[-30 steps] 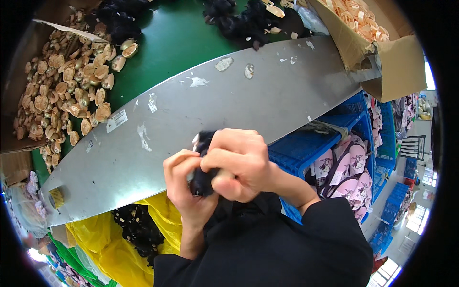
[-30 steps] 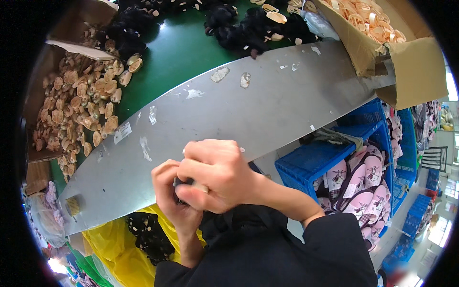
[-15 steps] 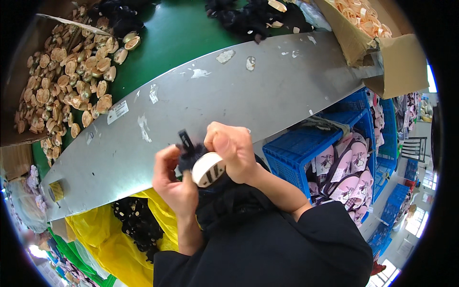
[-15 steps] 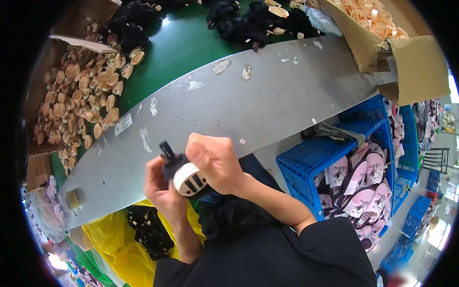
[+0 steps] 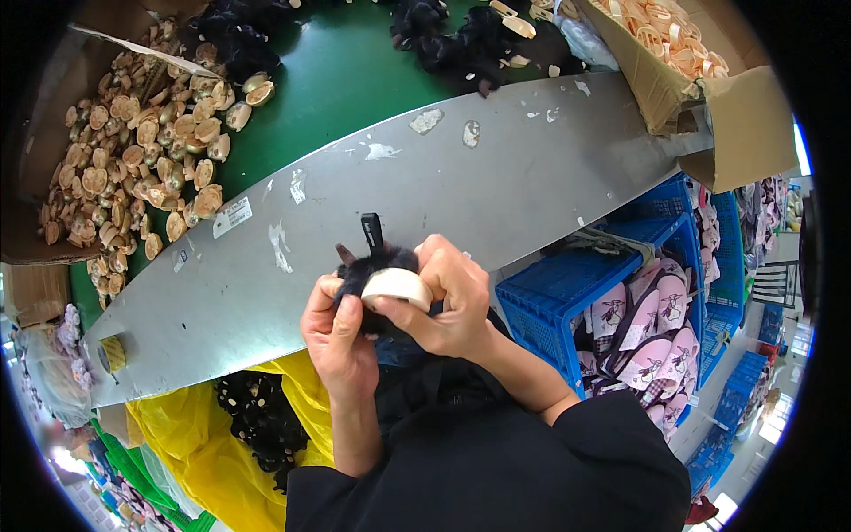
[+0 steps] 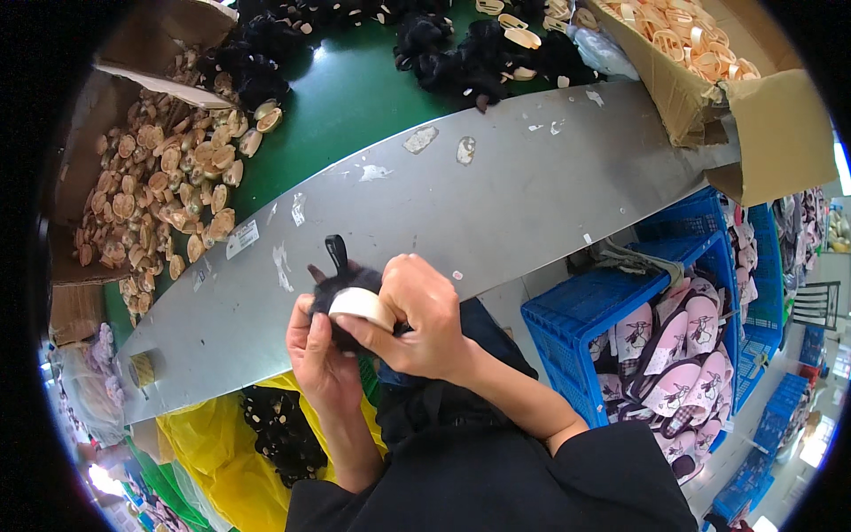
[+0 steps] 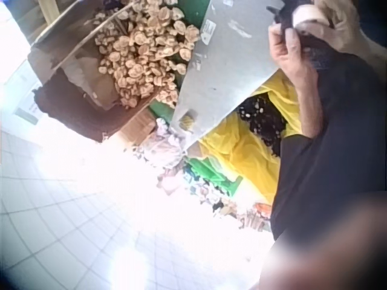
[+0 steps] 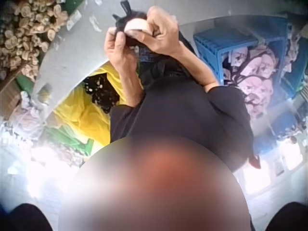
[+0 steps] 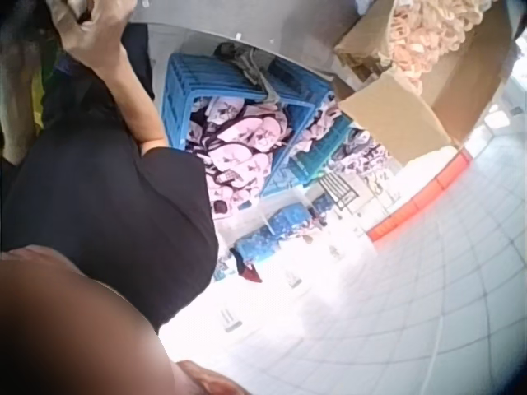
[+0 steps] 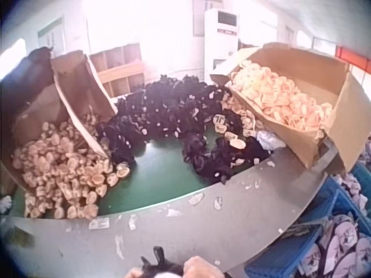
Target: The person repeatedly picks up black fuzzy slipper uppers and beige soles from a workbench, aligns and presses them together, and places the assembled pairs back on the bench. The process is repeated for multiple units throughout the clip.
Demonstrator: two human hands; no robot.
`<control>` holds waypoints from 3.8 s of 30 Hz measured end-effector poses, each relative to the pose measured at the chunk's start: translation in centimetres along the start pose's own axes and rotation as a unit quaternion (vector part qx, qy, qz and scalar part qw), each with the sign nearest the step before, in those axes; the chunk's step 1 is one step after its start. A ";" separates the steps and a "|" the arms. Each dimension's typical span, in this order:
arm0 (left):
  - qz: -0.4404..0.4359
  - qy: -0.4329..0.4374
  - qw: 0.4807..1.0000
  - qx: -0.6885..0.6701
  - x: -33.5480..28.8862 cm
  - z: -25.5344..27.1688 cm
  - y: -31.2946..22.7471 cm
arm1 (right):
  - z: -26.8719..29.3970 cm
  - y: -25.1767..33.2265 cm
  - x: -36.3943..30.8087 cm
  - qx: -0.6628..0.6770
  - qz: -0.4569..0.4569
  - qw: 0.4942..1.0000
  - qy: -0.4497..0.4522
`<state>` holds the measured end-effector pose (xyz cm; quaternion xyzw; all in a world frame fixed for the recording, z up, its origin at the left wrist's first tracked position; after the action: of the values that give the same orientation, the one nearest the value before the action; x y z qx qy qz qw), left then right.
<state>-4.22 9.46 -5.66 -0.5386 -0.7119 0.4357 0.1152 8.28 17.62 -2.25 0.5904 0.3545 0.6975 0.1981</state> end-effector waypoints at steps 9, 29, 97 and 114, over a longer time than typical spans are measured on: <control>-0.174 -0.064 0.930 0.318 0.1 0.2 -0.6 | -0.4 1.0 0.4 -0.131 0.054 0.990 0.019; -0.174 0.035 0.894 0.412 0.2 -2.3 0.8 | 0.9 -3.0 -2.3 -0.029 -0.070 0.996 -0.047; -0.212 -0.207 0.742 0.601 12.0 10.1 -19.7 | 6.3 -5.8 -0.9 -0.249 -0.088 0.964 0.013; -0.160 -0.042 0.901 0.400 2.0 -0.8 -3.6 | 6.8 -10.8 5.8 0.162 -0.293 0.942 -0.004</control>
<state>-6.90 11.43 -3.17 -0.3068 -0.5588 0.6818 0.3589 11.96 30.64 -5.84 0.4874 0.6191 0.5393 0.2972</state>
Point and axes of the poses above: each hand's wrist, its own x-axis towards the middle knuckle, its own z-axis out of the back of the hand, y = z × x, the point moved 7 cm from there along x, towards the middle knuckle, and after that the axes turned 10 degrees about z, right-handed, at the moved point
